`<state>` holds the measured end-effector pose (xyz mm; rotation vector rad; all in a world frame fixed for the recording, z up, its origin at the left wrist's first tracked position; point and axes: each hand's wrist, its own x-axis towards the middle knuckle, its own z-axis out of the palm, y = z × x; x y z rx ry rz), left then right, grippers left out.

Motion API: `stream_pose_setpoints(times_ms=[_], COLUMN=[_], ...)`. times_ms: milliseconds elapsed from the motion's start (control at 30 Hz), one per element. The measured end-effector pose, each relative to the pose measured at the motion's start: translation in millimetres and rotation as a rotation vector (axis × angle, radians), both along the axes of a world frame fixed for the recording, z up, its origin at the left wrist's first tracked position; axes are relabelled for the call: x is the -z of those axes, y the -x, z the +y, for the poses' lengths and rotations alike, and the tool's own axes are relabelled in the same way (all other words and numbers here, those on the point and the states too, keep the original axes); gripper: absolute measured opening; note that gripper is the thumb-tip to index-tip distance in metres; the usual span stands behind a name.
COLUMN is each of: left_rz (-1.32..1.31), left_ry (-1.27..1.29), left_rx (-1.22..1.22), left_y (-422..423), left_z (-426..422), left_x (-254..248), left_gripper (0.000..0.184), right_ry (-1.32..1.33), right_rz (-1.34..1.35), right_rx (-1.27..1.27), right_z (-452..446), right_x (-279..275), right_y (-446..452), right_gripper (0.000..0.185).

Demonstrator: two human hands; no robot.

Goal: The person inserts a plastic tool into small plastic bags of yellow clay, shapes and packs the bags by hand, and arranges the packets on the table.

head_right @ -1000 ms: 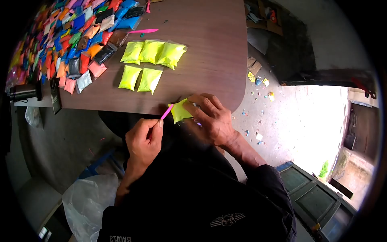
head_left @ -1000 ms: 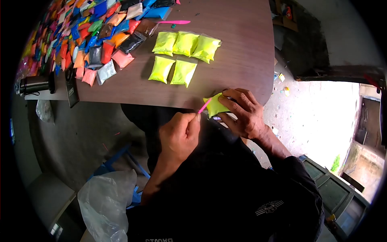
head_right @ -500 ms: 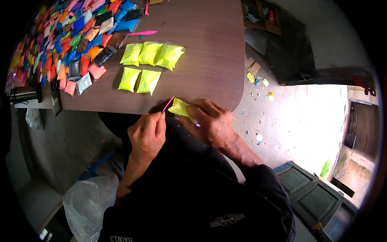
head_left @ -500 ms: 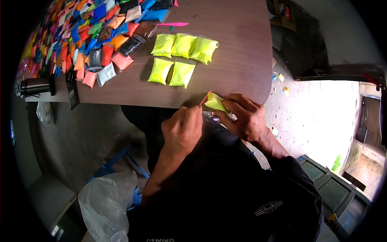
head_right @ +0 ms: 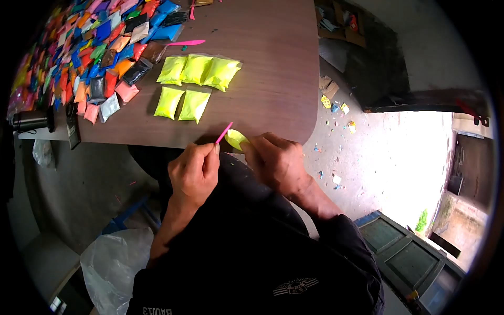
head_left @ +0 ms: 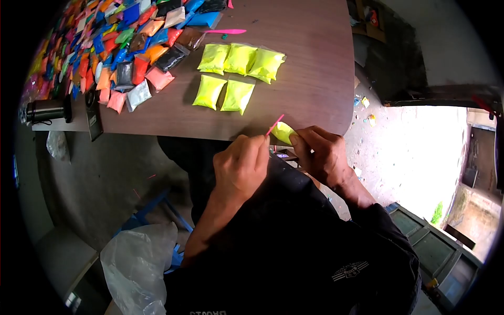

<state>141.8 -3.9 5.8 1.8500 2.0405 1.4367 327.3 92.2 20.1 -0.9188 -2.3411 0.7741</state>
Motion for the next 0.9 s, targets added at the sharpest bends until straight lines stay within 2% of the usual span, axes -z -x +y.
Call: stream_pose_setpoints(times_ms=[67, 133, 167, 233, 333, 500, 667, 767, 900], left_rz=[-0.047, -0.118, -0.094, -0.042, -0.045, -0.221, -0.142, -0.109, -0.178], left_ry=[0.005, 0.001, 0.036, 0.088, 0.098, 0.108, 0.134, 0.191, 0.155], left_rx=[0.044, 0.103, 0.124, 0.083, -0.019, 0.060, 0.029, -0.025, 0.011], left_y=[-6.8, -16.5, -17.3, -12.2, 3.0, -7.5, -9.4, 2.0, 2.8], left_z=[-1.2, -2.6, -4.2, -1.7, 0.2, -6.9, -3.7, -5.9, -9.7], left_x=[-2.0, 1.8, 5.0, 5.8, 17.6, 4.2, 17.6, 21.2, 13.0], left_gripper=[0.016, 0.016, 0.016, 0.015, 0.014, 0.013, 0.013, 0.014, 0.013], right_ry=[0.056, 0.270, 0.270, 0.414, 0.452, 0.392, 0.351, 0.319, 0.261], right_rz=[0.015, 0.001, 0.001, -0.016, -0.063, -0.033, -0.004, -0.073, -0.086], right_rx=[0.029, -0.003, -0.003, 0.029, 0.078, 0.085, 0.083, 0.081, 0.108], right_z=[0.7, 1.0, -0.2, -2.6, -1.0, 5.9, 7.0, 9.0, 6.7], right_x=[-3.3, -8.0, -7.9, -7.7, -8.1, -11.7, -8.8, -8.0, -6.2], right_y=[0.0, -1.7, -1.5, -2.4, -4.8, 0.4, 2.7, 3.5, 5.5], right_gripper=[0.006, 0.015, 0.015, 0.023, 0.027, 0.020, 0.024, 0.017, 0.025])
